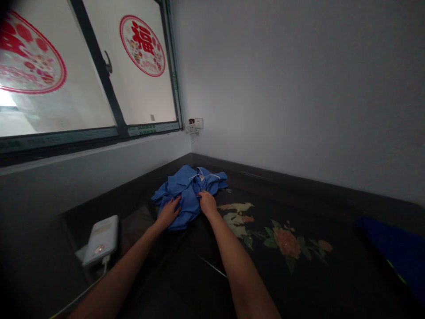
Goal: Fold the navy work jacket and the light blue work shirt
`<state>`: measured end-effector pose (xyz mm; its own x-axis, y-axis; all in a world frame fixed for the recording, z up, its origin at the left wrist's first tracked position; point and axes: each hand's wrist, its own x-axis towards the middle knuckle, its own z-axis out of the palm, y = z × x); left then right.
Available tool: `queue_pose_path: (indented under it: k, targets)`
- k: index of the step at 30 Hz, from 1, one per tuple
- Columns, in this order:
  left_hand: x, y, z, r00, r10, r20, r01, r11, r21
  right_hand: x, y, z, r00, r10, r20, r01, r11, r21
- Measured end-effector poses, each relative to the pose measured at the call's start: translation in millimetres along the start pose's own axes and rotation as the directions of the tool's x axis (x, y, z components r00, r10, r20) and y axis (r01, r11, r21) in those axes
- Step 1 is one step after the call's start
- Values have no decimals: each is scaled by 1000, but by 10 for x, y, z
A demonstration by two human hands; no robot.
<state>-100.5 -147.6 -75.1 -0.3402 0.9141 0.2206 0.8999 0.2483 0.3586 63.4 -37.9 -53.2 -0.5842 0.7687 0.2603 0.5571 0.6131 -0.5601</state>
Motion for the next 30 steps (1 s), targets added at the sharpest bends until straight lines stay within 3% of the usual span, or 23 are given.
queue_pose_path:
  k: [7,13,21,26,28,30]
  targets:
    - [-118,309,-70,973,225,42,-214,959,-186,-503,166,-508,995,-8,-96,7,1000,-7]
    - [-397,864,-3,886,455,91,-401,850,-342,-1403,447,-1079,990,48,-132,-53,998,-36]
    - [-1034,1736,116,667,719,195,-493,622,-609,-2848,709,-1690,968,142,-208,-160,985,-71]
    - [-1427,2101,22,488,825,286,-520,538,-663,-3690,694,-1948,942,239,-235,-256,966,-45]
    - [-1525,2165,-43,452,834,316,-535,538,-651,-3957,651,-1988,931,277,-239,-291,956,-28]
    - [-1576,2184,-100,452,828,332,-561,553,-615,-4161,597,-1993,925,291,-245,-302,953,-11]
